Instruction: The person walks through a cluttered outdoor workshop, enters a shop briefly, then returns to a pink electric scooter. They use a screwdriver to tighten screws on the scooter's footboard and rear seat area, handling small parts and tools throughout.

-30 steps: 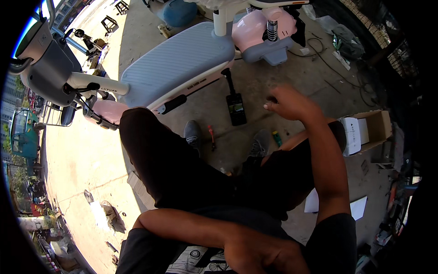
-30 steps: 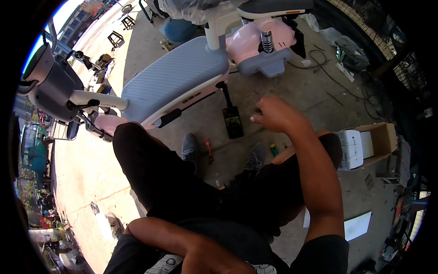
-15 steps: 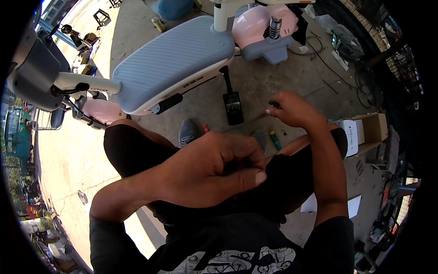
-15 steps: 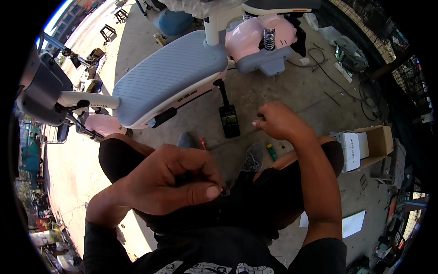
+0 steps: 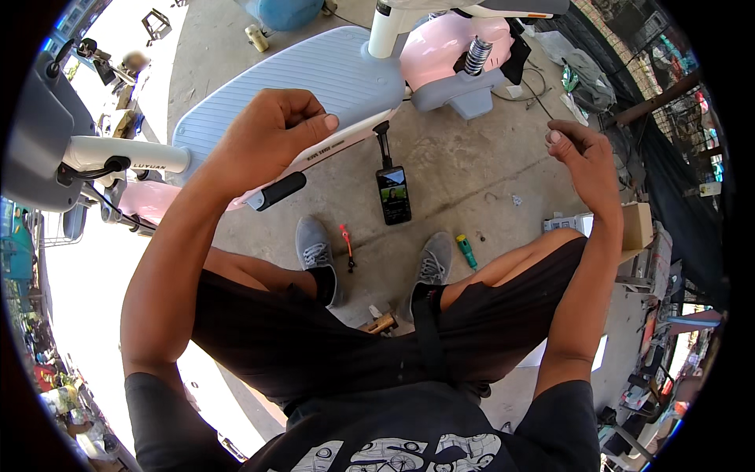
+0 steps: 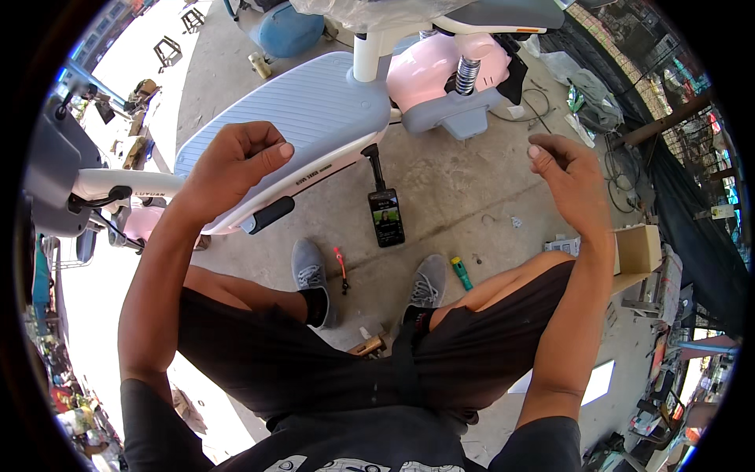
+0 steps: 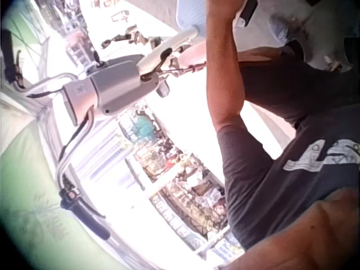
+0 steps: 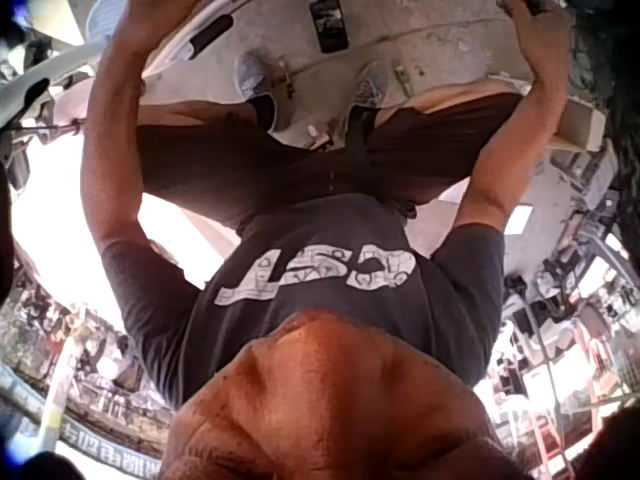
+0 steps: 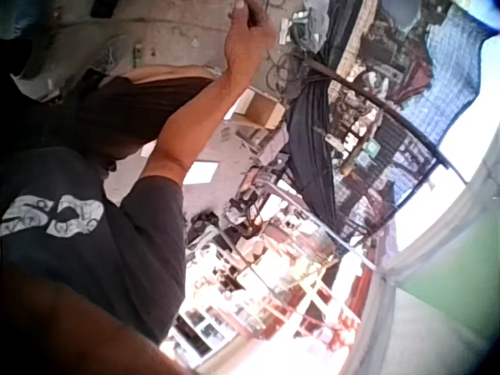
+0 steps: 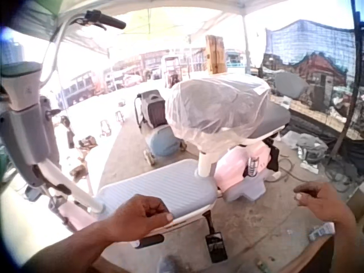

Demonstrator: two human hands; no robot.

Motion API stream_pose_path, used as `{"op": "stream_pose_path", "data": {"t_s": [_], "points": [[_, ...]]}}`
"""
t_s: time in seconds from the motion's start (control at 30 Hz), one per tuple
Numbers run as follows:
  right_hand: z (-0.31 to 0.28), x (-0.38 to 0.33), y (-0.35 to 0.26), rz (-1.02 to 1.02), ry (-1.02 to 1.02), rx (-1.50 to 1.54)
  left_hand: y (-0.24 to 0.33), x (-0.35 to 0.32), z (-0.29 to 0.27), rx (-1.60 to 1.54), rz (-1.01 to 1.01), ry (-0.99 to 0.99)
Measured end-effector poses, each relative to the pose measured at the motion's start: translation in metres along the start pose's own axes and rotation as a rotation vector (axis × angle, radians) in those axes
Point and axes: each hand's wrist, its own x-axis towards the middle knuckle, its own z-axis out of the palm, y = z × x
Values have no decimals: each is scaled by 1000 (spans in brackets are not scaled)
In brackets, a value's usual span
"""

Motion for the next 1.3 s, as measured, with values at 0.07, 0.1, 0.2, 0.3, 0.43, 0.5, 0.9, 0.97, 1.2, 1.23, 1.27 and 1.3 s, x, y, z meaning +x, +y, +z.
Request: {"op": "stream_pose_path", "data": {"t_s": [0.07,0.1,0.2,0.3,0.43,0.5,0.9,0.97,1.2,1.23,1.27,1.3], "points": [[-19,6,17,96,-36,43,-6,2,-8,-27,47,9],[-25,9,28,143,-61,69,-8,2,-10,-23,63,6],[-9,18,79,327,-166,52,-13,2,-13,-12,51,-11],[36,-1,193,255,-186,-464,-7,3,-15,-13,13,-55],[126,-57,333,362,-615,-559,-11,0,-17,-11,9,-44],[156,-92,346,461,-745,-552,-15,0,-18,0,-5,-30],[168,-176,350,674,-754,-454,-10,12,-7,66,10,-82],[170,-175,349,674,-747,-443,-11,11,-8,88,3,-65],[155,-168,342,695,-651,-404,-10,19,-3,89,81,-61],[152,-164,339,694,-638,-398,-12,20,-1,75,110,-44],[151,-161,336,695,-627,-391,-13,20,0,62,140,-27],[147,-158,334,698,-607,-384,-12,21,1,77,136,-29]]}}
